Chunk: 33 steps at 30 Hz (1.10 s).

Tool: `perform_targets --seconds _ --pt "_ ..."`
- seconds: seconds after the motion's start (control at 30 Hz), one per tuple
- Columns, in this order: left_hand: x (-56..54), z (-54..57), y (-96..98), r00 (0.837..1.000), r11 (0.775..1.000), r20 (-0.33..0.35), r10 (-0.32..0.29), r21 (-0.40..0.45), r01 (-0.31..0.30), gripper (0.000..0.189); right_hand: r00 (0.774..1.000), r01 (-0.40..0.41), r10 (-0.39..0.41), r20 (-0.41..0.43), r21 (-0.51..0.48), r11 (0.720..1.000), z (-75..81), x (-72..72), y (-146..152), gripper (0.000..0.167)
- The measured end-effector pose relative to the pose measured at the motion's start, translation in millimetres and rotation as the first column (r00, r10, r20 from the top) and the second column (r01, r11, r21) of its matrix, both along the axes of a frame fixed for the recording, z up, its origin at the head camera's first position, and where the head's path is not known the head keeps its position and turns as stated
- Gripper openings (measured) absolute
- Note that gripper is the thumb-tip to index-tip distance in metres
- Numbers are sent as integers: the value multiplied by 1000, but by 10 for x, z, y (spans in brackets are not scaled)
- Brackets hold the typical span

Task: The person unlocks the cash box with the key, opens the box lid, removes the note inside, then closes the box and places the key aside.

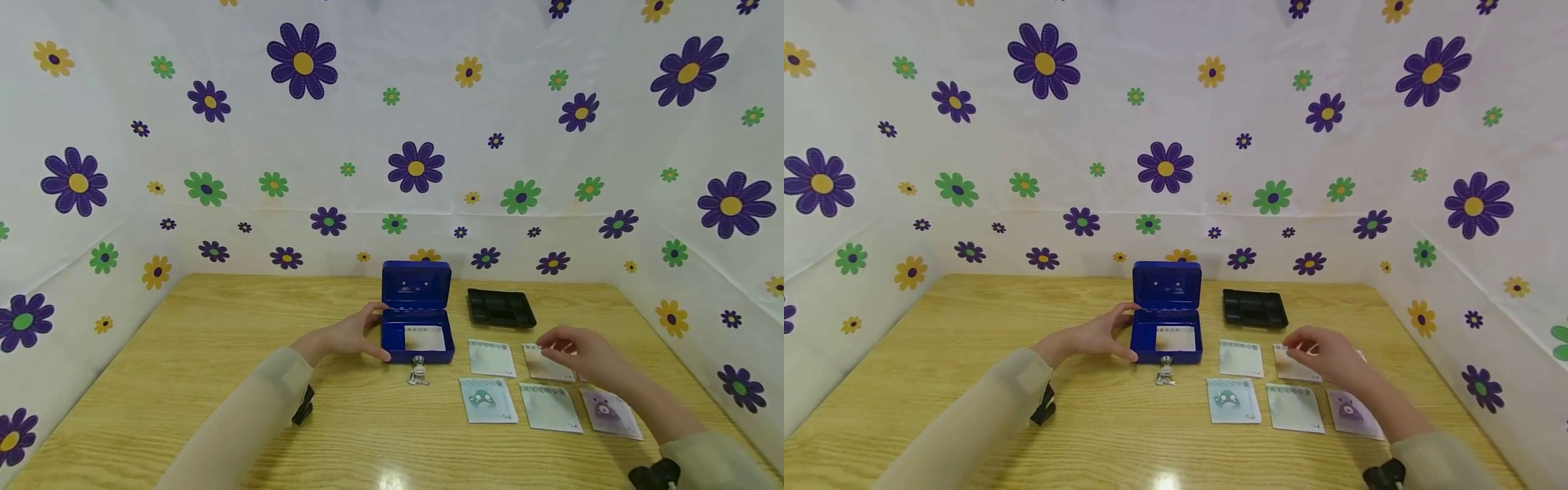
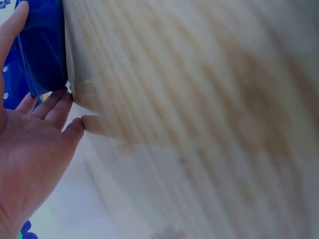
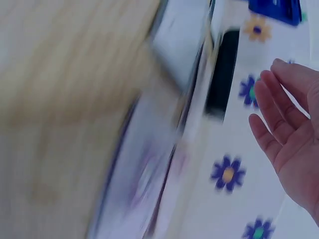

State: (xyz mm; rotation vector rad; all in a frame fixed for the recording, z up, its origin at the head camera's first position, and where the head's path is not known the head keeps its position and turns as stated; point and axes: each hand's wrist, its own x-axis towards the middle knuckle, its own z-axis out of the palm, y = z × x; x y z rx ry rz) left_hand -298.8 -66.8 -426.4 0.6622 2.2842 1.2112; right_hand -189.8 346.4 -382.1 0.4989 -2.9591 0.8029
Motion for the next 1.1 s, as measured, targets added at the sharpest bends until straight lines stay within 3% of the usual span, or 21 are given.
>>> perform_targets --seconds 0.3,0.53,0.77,1.1 --pt "14 20 9 1000 1000 5 -4 -3 4 91 987 -158 156 -24 -85 984 -64 -349 -819 19" --pt "14 20 8 1000 1000 4 0 -7 0 92 980 -198 196 -32 -87 976 -143 -576 -1342 20" --pt "15 22 -3 1000 1000 -3 -8 -7 8 90 975 -221 220 -10 -86 972 -170 -755 -1605 22" --pt "13 21 -3 1000 1000 -1 -20 5 20 89 978 -201 197 71 62 978 -245 -880 -1751 23"
